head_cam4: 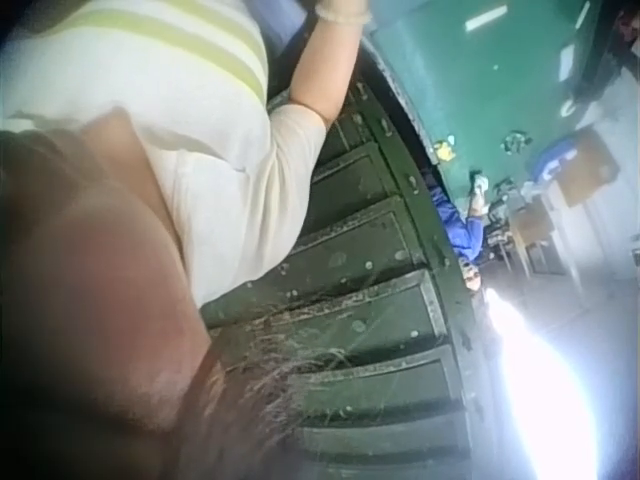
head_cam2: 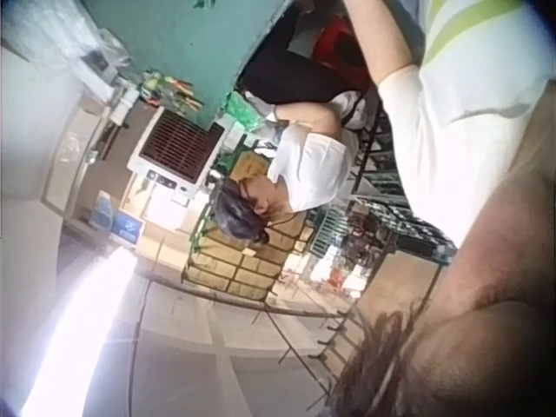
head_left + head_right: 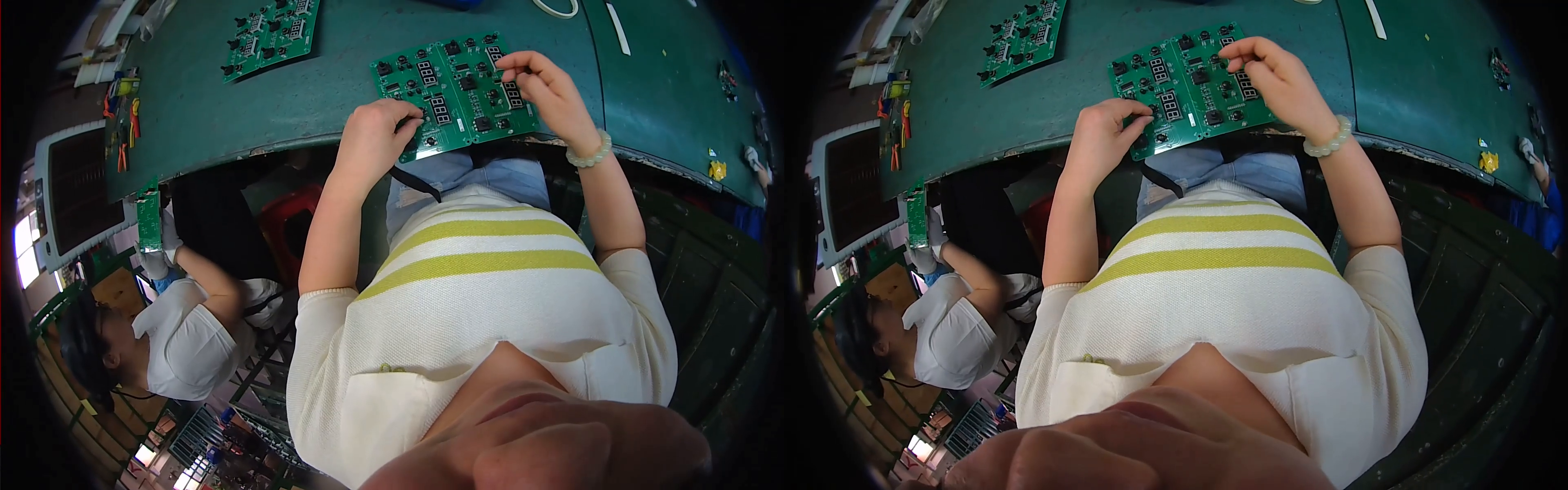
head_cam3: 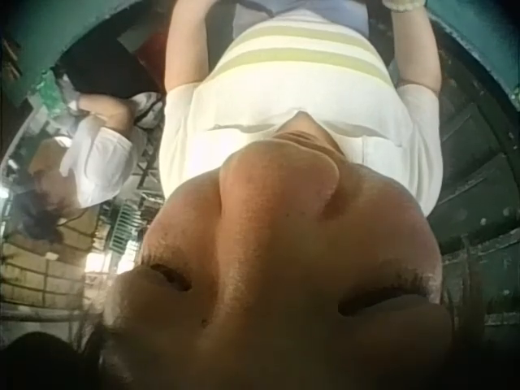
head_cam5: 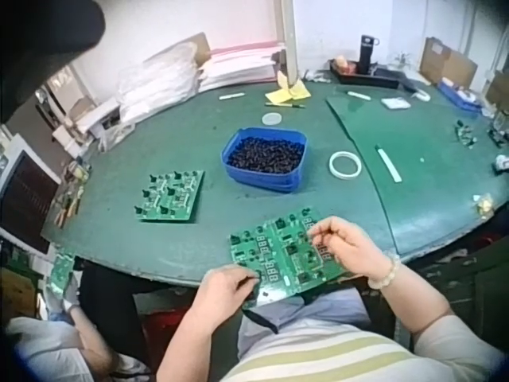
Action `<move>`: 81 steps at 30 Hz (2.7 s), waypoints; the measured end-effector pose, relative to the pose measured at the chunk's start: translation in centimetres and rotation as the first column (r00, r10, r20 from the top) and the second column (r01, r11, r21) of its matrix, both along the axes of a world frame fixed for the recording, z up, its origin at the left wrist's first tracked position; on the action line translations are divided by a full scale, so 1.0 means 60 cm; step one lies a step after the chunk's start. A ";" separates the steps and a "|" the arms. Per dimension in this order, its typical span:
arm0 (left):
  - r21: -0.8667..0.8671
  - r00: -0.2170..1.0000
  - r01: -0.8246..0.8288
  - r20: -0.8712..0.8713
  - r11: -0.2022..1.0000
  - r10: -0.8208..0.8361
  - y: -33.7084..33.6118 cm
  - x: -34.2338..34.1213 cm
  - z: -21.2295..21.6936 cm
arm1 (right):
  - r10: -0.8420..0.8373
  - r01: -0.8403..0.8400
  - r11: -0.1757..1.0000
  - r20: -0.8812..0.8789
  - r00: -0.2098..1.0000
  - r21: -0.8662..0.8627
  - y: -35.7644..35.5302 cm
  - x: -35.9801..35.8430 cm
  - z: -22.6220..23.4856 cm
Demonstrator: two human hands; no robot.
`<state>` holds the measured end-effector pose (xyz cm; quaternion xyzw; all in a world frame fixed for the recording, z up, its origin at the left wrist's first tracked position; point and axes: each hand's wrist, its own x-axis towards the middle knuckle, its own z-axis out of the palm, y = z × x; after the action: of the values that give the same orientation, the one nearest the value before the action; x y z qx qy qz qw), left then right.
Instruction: Insert electronic components into a printed circuit board.
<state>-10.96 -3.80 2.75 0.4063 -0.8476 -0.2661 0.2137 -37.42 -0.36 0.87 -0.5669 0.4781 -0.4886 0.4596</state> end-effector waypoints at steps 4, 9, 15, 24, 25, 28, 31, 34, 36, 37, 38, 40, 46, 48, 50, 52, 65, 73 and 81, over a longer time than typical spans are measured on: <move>-0.047 0.998 0.022 0.057 0.999 -0.019 -0.001 -0.007 0.004 | -0.031 -0.023 0.987 0.324 0.946 0.162 0.017 -0.014 0.000; 0.022 0.989 0.003 0.149 1.000 -0.006 -0.008 -0.008 0.013 | -0.111 0.080 0.974 0.135 0.985 0.213 0.033 -0.026 0.005; -0.035 0.956 0.040 0.291 0.999 -0.028 -0.006 -0.013 0.014 | -0.128 0.132 0.989 -0.062 0.990 0.060 0.040 -0.013 0.011; 0.029 0.963 -0.228 -0.139 0.973 0.230 0.020 -0.011 0.019 | -0.074 0.104 0.989 -0.258 0.963 0.102 0.037 -0.002 0.023; 0.029 0.963 -0.227 -0.141 0.973 0.229 0.024 -0.009 0.018 | -0.118 0.081 0.991 -0.401 0.908 -0.107 0.031 -0.005 0.011; -0.175 0.994 -0.019 -0.113 0.984 0.000 0.043 0.004 0.009 | -0.198 0.014 0.946 -0.542 0.816 -0.325 0.026 0.000 -0.002; -0.234 1.000 0.009 0.006 0.972 -0.008 0.061 0.004 -0.012 | -0.211 0.031 0.953 -0.584 0.784 -0.302 0.025 0.010 0.002; -0.290 1.000 -0.012 -0.017 0.957 0.007 0.058 0.005 -0.030 | -0.250 0.076 0.955 -0.644 0.724 -0.285 0.024 0.016 0.003; -0.345 1.000 -0.006 -0.017 0.939 0.000 0.047 0.000 -0.035 | -0.289 0.091 0.946 -0.678 0.676 -0.312 0.023 0.016 -0.001; -0.356 0.999 -0.014 -0.044 0.934 -0.002 0.041 -0.003 -0.042 | -0.339 0.090 0.925 -0.693 0.636 -0.370 0.021 0.016 -0.005; -0.367 0.998 -0.021 -0.070 0.930 -0.005 0.034 -0.005 -0.046 | -0.390 0.086 0.901 -0.704 0.594 -0.426 0.017 0.016 -0.008; -0.366 0.997 -0.029 -0.077 0.930 0.001 0.020 -0.010 -0.041 | -0.382 0.065 0.903 -0.725 0.573 -0.424 0.010 0.013 -0.007; 0.255 0.691 -0.122 -0.672 0.959 0.266 0.000 0.003 -0.048 | -0.321 0.001 0.928 -0.798 0.510 -0.373 0.009 0.012 0.003; 0.438 0.563 -0.005 -0.742 0.899 0.365 -0.010 0.009 -0.049 | -0.327 -0.004 0.926 -0.807 0.492 -0.378 0.007 0.015 0.004; 0.481 0.537 0.022 -0.745 0.876 0.396 -0.008 -0.005 -0.036 | -0.373 0.026 0.915 -0.823 0.429 -0.402 0.003 0.019 0.007; 0.531 0.512 0.039 -0.738 0.846 0.439 -0.008 -0.008 -0.014 | -0.315 -0.018 0.938 -0.875 0.368 -0.345 -0.004 0.018 0.010; -0.263 0.887 -0.012 -0.448 0.965 -0.111 -0.029 -0.039 -0.008 | -0.254 0.253 0.967 -0.104 0.962 -0.023 0.003 0.012 -0.020; -0.251 0.986 -0.023 -0.163 0.968 -0.019 -0.020 -0.036 0.013 | -0.256 -0.110 0.926 0.814 0.521 0.361 0.029 -0.032 0.005; 0.775 0.270 0.209 -0.632 0.596 0.726 0.003 0.125 -0.049 | 0.014 -0.288 0.934 0.786 0.619 0.210 0.073 -0.082 0.024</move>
<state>-3.49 -3.62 -0.19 0.3726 -0.2725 -0.7205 0.5174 -42.33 4.01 2.34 -0.2601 0.2561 -0.5597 0.7440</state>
